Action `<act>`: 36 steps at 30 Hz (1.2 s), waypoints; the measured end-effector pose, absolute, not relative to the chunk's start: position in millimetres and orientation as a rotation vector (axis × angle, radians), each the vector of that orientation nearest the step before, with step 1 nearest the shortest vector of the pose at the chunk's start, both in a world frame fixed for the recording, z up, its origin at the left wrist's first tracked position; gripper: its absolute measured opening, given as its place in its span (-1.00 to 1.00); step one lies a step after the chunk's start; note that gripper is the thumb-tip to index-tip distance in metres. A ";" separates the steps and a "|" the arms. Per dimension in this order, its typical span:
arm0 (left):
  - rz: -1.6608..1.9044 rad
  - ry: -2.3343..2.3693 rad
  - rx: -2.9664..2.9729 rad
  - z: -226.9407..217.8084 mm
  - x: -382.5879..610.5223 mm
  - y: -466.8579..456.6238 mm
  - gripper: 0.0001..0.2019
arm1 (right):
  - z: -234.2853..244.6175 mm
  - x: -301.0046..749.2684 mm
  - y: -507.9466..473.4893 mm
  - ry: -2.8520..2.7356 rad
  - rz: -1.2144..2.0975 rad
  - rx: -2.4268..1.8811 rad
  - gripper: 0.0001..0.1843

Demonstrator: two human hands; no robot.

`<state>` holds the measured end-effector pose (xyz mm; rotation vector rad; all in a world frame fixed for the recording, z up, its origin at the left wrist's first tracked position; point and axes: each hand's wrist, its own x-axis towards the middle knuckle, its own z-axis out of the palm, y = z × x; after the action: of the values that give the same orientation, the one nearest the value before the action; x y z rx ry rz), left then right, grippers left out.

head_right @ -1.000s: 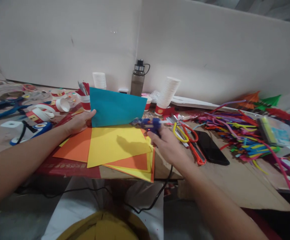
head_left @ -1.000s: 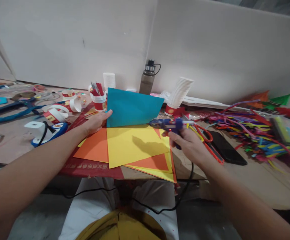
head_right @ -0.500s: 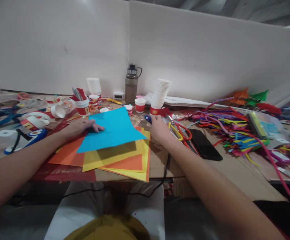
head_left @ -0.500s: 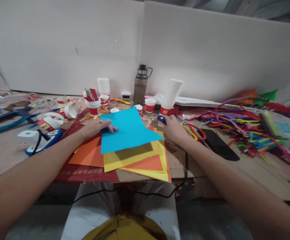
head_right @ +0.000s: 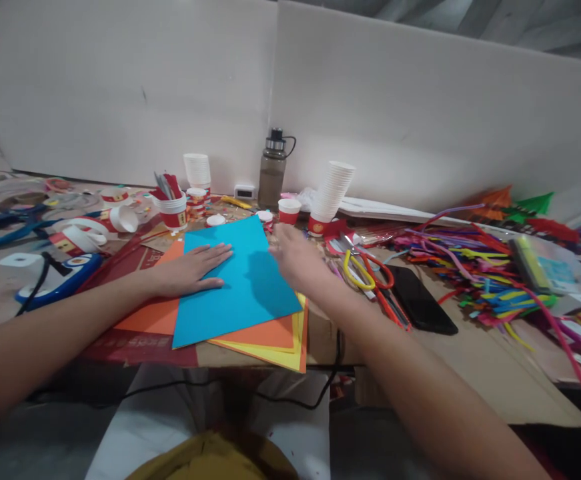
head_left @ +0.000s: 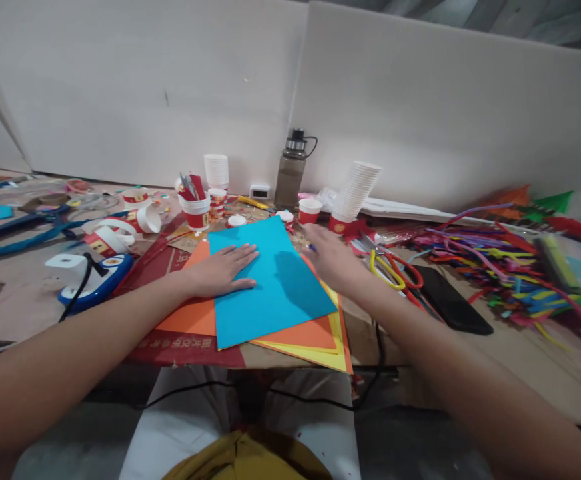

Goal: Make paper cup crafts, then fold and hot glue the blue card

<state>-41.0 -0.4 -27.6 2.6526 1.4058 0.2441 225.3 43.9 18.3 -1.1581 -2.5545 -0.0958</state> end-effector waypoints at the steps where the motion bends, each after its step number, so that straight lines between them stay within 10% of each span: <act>1: 0.230 1.406 2.669 -29.0 -41.3 -1.0 -0.22 | 15.7 212.6 36.0 -2.609 -0.008 -1.053 -0.41; 20: 0.228 1.653 2.566 -38.4 -48.7 -9.5 -0.14 | -24.4 199.3 26.6 -2.827 0.239 -1.224 0.00; 36: 0.167 1.531 2.723 -38.2 -41.0 -10.5 -0.17 | -15.9 173.0 12.6 -2.980 0.287 -0.738 -0.15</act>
<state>-41.0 -10.5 -38.2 2.7229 1.5310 0.1672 173.0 12.6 -15.9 -0.7380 -2.9795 0.2874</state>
